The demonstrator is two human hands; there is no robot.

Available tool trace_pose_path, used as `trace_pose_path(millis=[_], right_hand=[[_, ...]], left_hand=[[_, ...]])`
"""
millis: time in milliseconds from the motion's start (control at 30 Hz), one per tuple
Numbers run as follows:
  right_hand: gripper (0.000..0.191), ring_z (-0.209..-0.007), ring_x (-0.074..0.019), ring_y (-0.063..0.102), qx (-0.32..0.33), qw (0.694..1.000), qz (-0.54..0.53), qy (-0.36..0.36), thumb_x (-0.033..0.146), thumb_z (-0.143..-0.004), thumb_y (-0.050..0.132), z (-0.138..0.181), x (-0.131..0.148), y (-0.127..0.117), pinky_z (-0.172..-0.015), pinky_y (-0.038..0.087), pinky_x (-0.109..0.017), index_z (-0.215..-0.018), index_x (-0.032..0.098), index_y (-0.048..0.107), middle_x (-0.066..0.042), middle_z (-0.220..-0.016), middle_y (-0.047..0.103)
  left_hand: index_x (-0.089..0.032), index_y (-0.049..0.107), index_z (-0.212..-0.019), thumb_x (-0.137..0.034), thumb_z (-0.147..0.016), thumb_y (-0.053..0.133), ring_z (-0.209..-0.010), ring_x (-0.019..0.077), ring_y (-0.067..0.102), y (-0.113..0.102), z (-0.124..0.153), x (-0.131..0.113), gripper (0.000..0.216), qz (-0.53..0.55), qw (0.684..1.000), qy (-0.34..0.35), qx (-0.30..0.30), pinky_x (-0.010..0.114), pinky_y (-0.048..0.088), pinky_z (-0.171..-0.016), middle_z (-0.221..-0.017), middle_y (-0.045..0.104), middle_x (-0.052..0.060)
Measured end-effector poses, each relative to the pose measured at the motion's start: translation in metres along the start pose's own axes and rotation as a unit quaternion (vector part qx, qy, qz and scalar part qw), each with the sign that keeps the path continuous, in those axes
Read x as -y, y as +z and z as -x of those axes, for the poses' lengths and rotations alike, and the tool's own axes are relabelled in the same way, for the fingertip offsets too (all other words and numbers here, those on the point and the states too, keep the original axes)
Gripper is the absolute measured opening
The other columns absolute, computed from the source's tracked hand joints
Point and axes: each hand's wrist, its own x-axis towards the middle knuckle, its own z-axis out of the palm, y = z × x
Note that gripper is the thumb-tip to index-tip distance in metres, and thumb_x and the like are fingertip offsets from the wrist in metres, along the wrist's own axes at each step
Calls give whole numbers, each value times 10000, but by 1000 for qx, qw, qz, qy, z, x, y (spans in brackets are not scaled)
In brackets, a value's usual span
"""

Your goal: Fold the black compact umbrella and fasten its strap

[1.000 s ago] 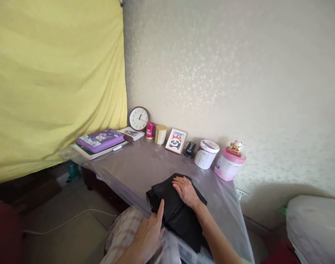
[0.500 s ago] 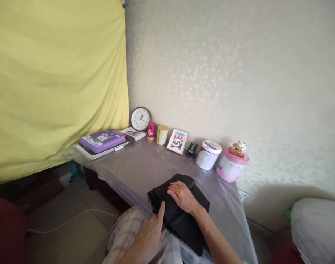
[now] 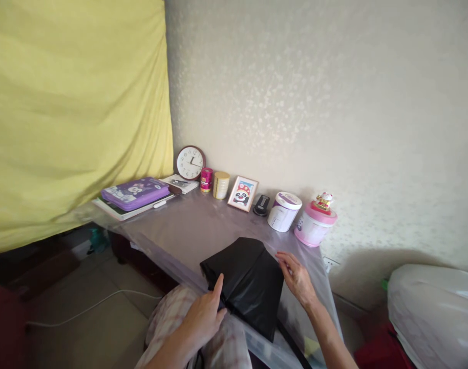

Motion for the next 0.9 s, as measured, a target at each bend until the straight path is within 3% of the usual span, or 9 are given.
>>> trace_pose_path(millis=[167,367,633,900], right_hand=[[291,-1019,-187,637,40,999,8,-20,221,-931,379,47,14,-15,-834,548,-307,-1128,246,592,-81,-1231,587],[455,-1154,-173,564,106,992,8,-72,79,-879,321,66,35,-12,-898,521,-293,-1264,236,509,-102,-1387,458],[305,-1001,-178,644,72,994,-25,-79,157,-919,354,54,38,-6,-843,544,-293,-1067,236,609,-96,-1158,618],[253,-972,-185,636,0,993,-63,-104,215,-943,377,10,55,7,-830,537,-302,-1066,231,598,-88,-1057,639]], left_hand=[[-129,87,-1472,-246,-867,468,-956,225,636,-2,-2,2,724,12,1000,2,5,278,427,-769,-1054,680,125],[-109,103,-1469,-272,-866,459,-972,234,634,-9,-1,3,719,25,1000,5,14,284,431,-785,-1059,677,145],[-115,121,-1467,-280,-862,447,-980,224,629,-13,1,2,707,29,1000,1,13,286,429,-795,-1080,670,140],[-121,101,-1469,-302,-873,429,-933,217,638,-7,0,5,704,31,999,4,12,278,429,-772,-1052,678,128]])
